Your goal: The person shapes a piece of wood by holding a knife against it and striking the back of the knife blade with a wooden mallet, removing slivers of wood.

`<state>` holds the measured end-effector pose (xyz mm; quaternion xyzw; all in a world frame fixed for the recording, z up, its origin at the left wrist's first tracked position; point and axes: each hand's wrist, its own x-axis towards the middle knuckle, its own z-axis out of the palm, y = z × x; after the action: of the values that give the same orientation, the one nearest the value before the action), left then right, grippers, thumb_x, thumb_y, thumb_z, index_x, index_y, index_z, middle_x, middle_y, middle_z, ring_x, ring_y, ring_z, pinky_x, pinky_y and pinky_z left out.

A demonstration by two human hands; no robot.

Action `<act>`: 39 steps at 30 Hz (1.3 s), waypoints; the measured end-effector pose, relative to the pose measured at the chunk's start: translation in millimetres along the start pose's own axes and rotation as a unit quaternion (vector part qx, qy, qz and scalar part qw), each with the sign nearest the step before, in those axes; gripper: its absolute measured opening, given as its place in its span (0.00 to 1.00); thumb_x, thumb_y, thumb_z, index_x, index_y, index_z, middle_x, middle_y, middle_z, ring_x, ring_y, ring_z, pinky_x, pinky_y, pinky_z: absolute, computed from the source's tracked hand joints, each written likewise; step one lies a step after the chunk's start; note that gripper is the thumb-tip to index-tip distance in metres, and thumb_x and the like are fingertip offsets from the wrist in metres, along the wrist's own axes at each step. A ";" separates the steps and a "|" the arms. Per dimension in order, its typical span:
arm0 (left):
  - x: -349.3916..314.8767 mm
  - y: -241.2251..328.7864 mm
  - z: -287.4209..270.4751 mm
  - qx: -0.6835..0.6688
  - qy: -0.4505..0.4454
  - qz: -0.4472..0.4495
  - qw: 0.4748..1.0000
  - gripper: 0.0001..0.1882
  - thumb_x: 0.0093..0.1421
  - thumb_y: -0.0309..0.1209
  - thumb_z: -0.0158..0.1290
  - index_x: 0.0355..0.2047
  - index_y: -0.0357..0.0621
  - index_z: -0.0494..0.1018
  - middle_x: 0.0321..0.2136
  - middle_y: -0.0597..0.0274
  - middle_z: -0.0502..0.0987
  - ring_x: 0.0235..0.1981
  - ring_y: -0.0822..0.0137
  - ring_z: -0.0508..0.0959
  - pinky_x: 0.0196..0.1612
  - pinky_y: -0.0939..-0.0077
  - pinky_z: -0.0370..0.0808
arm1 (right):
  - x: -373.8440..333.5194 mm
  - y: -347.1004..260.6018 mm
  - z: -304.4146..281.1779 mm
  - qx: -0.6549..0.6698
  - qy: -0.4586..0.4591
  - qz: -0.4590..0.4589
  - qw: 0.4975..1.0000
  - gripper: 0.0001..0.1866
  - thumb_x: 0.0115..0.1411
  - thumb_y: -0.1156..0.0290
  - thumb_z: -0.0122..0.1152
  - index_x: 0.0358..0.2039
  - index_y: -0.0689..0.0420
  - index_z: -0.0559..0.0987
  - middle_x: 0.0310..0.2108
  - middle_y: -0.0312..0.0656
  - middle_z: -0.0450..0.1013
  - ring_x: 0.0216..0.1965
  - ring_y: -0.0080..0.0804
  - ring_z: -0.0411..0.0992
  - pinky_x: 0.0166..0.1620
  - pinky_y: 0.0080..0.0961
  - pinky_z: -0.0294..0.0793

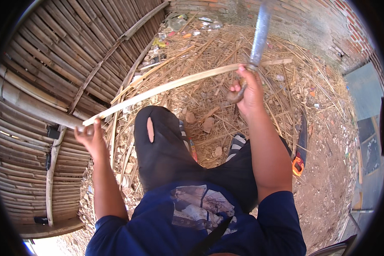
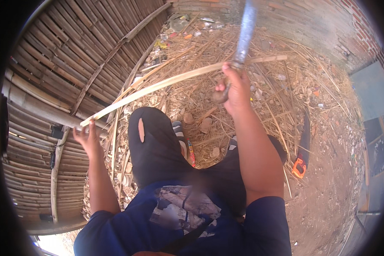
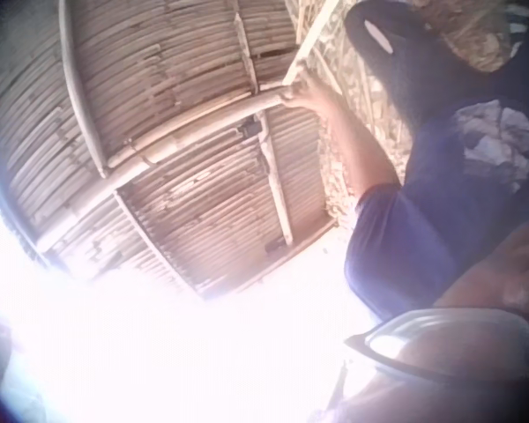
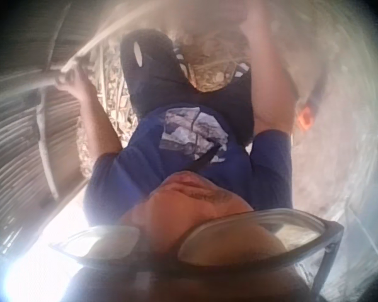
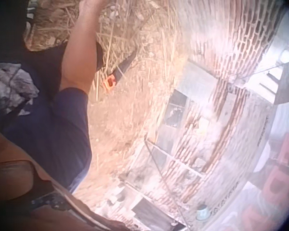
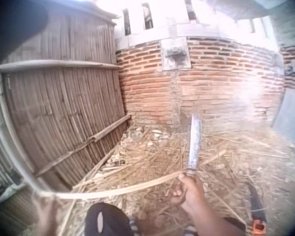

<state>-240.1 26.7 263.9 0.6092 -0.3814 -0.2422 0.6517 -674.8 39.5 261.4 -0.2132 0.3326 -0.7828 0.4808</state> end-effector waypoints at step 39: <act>-2.0 99.0 263.6 -0.009 -0.424 0.326 0.845 0.13 0.58 0.30 0.69 0.39 0.40 0.77 0.27 0.64 0.80 0.29 0.75 0.79 0.33 0.74 0.77 | -59.5 -69.7 60.3 -0.291 -0.165 -0.025 0.942 0.17 0.70 0.65 0.51 0.53 0.63 0.74 0.26 0.37 0.70 0.21 0.23 0.66 0.26 0.21 0.67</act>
<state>-464.9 -118.5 351.6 0.2815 -0.7949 -0.2542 0.4736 -651.3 95.7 352.6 -0.4783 0.4561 -0.6175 0.4264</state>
